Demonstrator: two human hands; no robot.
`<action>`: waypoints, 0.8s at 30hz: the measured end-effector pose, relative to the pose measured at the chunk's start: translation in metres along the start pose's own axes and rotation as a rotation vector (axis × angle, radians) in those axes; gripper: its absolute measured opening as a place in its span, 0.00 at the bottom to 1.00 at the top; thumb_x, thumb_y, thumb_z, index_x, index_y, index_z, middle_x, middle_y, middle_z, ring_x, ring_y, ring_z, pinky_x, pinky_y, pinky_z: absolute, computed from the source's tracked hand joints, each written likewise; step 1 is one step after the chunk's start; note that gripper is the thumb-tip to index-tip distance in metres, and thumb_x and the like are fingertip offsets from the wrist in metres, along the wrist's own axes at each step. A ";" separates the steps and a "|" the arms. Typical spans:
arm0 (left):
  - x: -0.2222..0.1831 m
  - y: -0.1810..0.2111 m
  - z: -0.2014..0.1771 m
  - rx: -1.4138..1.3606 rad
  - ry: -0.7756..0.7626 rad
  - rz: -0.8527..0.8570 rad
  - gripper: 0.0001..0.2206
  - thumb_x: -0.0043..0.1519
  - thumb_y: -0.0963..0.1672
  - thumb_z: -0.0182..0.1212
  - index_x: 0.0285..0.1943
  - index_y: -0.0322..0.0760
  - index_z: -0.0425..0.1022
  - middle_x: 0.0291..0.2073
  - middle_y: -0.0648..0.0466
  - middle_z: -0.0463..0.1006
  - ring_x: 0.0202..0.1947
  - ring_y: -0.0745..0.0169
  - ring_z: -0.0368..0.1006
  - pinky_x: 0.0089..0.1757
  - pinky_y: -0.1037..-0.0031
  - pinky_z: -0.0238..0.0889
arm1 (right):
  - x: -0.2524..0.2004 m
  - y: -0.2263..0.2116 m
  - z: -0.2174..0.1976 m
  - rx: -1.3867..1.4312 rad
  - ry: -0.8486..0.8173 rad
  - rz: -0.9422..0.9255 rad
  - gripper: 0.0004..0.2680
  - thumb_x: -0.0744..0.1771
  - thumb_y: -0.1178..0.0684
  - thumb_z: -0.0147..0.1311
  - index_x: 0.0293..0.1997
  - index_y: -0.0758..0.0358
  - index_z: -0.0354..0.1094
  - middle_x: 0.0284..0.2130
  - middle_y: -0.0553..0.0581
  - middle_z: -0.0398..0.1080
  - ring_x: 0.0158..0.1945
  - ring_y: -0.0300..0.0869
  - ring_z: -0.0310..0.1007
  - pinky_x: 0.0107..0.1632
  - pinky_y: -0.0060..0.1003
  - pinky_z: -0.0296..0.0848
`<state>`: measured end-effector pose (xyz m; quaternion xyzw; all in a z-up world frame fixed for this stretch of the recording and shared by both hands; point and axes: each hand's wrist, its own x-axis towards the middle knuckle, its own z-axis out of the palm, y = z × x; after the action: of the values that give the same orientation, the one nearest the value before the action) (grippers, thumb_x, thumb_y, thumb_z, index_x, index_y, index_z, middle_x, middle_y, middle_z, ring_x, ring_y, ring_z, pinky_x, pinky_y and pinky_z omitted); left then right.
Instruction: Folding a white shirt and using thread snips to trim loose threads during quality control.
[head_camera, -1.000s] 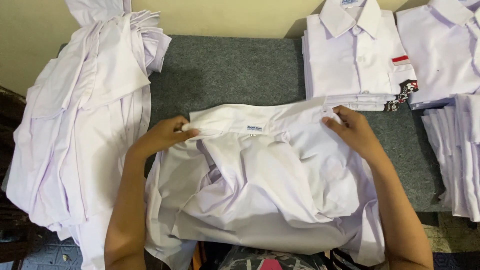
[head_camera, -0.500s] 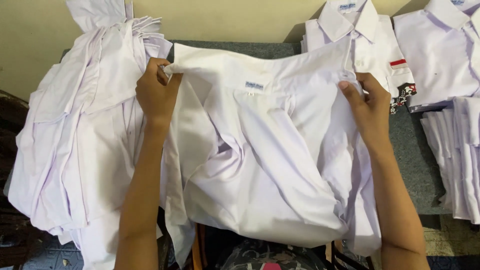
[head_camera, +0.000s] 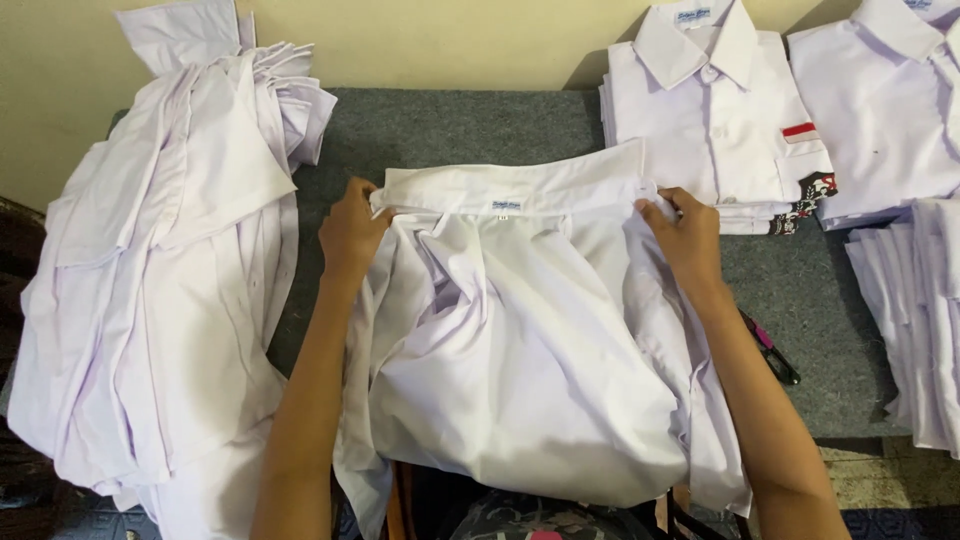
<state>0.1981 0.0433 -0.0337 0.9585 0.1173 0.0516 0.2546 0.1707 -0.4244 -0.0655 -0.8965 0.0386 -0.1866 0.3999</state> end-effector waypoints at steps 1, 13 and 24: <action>-0.002 0.001 -0.002 0.000 -0.002 0.000 0.16 0.60 0.49 0.67 0.54 0.49 0.69 0.39 0.49 0.81 0.45 0.34 0.78 0.47 0.49 0.68 | -0.002 -0.006 -0.003 -0.001 0.000 0.002 0.10 0.69 0.50 0.67 0.47 0.67 0.76 0.31 0.67 0.75 0.30 0.51 0.75 0.33 0.40 0.71; -0.099 0.066 -0.017 -0.006 0.469 0.813 0.07 0.61 0.46 0.65 0.43 0.45 0.71 0.32 0.56 0.72 0.33 0.56 0.72 0.37 0.67 0.68 | -0.068 -0.073 -0.049 -0.435 0.142 -0.574 0.07 0.71 0.55 0.59 0.48 0.67 0.66 0.38 0.61 0.64 0.43 0.53 0.66 0.45 0.44 0.65; -0.192 0.036 0.011 0.297 -0.172 0.811 0.21 0.56 0.57 0.67 0.48 0.45 0.73 0.48 0.55 0.70 0.46 0.47 0.67 0.38 0.58 0.67 | -0.185 -0.090 -0.006 -0.728 -0.436 -0.953 0.19 0.69 0.34 0.45 0.55 0.58 0.62 0.50 0.54 0.68 0.49 0.50 0.67 0.45 0.46 0.69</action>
<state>0.0209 -0.0406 -0.0322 0.9541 -0.2837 0.0498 0.0822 -0.0106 -0.3277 -0.0524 -0.9111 -0.3858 -0.1325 -0.0587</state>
